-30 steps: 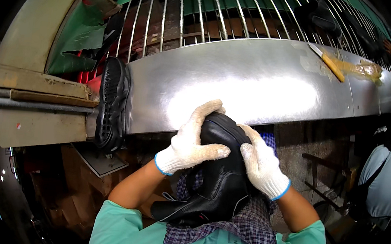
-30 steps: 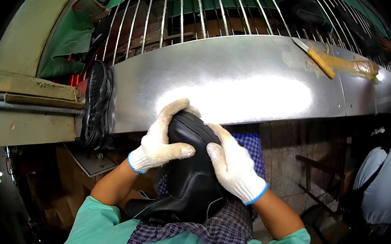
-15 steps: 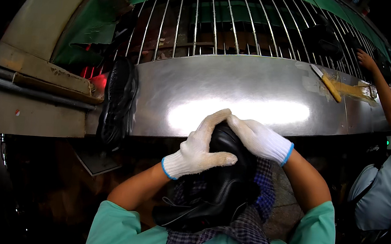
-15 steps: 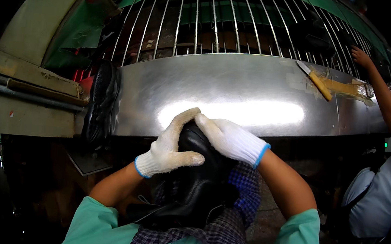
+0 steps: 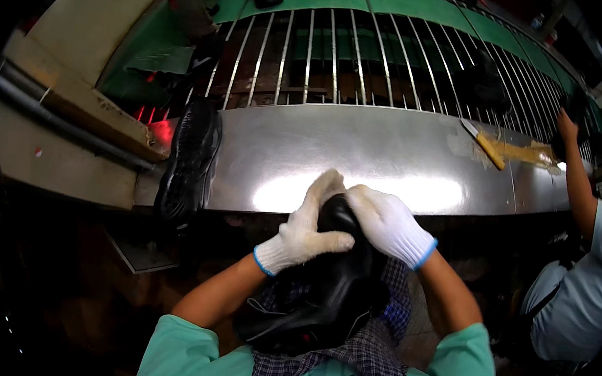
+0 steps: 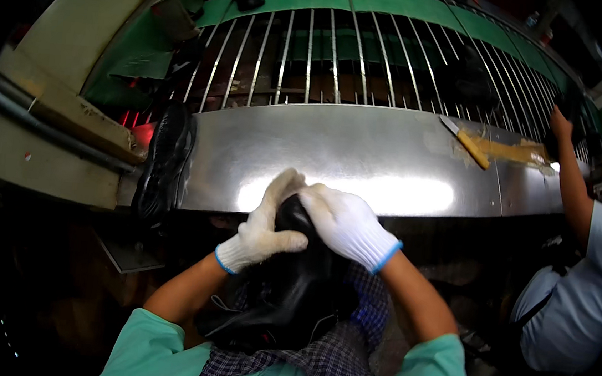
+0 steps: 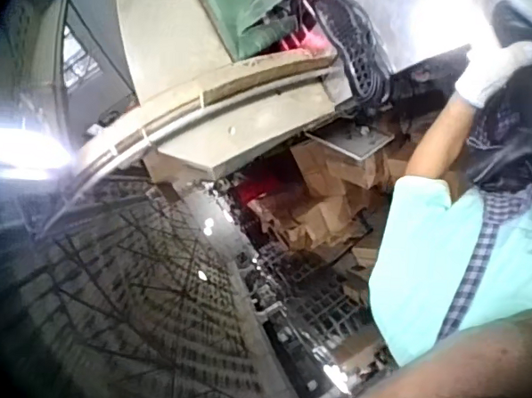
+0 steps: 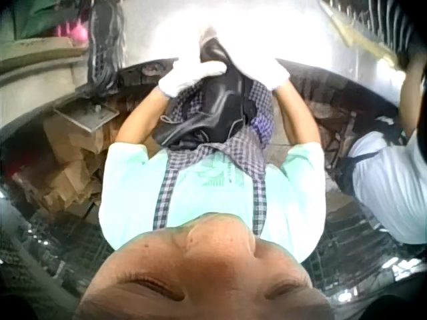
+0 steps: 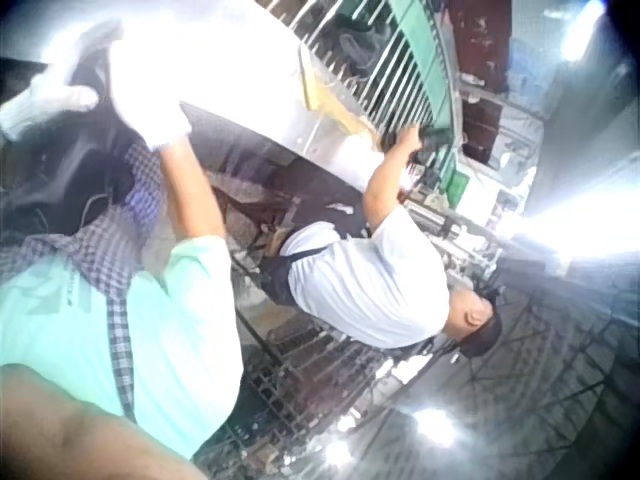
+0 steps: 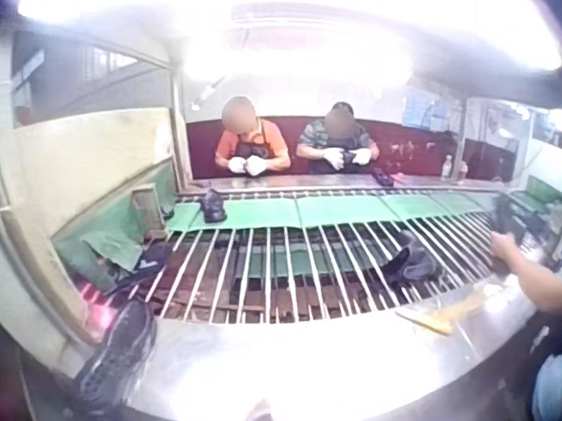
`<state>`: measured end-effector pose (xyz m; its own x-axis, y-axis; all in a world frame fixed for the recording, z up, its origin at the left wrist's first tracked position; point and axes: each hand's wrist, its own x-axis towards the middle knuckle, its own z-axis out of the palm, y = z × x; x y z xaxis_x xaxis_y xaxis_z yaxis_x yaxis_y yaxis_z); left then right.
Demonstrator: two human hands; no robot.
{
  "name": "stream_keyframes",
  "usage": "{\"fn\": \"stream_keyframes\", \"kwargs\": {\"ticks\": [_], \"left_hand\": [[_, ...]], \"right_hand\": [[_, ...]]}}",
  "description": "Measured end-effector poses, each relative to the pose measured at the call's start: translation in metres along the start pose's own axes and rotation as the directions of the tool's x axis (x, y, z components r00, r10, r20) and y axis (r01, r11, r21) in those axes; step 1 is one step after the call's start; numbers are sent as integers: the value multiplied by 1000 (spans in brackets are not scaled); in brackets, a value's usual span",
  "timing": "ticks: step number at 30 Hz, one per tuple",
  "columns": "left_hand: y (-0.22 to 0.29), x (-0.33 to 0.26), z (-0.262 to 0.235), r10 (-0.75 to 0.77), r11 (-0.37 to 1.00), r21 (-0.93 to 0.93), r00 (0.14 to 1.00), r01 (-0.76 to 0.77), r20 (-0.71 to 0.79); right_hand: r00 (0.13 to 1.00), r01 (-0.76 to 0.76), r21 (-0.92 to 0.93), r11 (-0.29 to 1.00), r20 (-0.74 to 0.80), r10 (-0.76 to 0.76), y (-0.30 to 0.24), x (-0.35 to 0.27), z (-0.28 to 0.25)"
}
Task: The person picks up shoes one at a time from a conveyor belt, wipes the side of each shoe with a cloth, and places them back onto the belt.
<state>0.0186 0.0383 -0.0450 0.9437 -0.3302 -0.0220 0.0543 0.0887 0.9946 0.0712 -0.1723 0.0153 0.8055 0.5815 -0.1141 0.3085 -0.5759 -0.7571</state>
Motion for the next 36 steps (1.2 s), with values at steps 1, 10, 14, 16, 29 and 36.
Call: {"fn": "stream_keyframes", "kwargs": {"ticks": [1,10,14,16,29,36], "left_hand": [[9,-9,4,-89,987,-129,996,92,30],[10,-30,18,-167,904,-359,966,229,197],[12,-31,25,-159,931,-300,970,208,182],[24,-32,27,-138,958,-228,975,176,174],[87,-17,35,-308,924,317,906,212,290],[-18,-100,0,-439,768,-423,876,480,197]], "right_hand": [[996,-66,161,985,-41,73,-10,-11,-5],[985,114,487,866,-171,-33,-14,-81,-3],[952,219,249,944,-266,-150,-13,-84,-9],[969,157,130,979,-212,-128,-22,-86,-23],[999,8,55,998,-51,-6,-63,-70,-67],[724,511,125,851,-597,-346,-41,-130,-44]]}}
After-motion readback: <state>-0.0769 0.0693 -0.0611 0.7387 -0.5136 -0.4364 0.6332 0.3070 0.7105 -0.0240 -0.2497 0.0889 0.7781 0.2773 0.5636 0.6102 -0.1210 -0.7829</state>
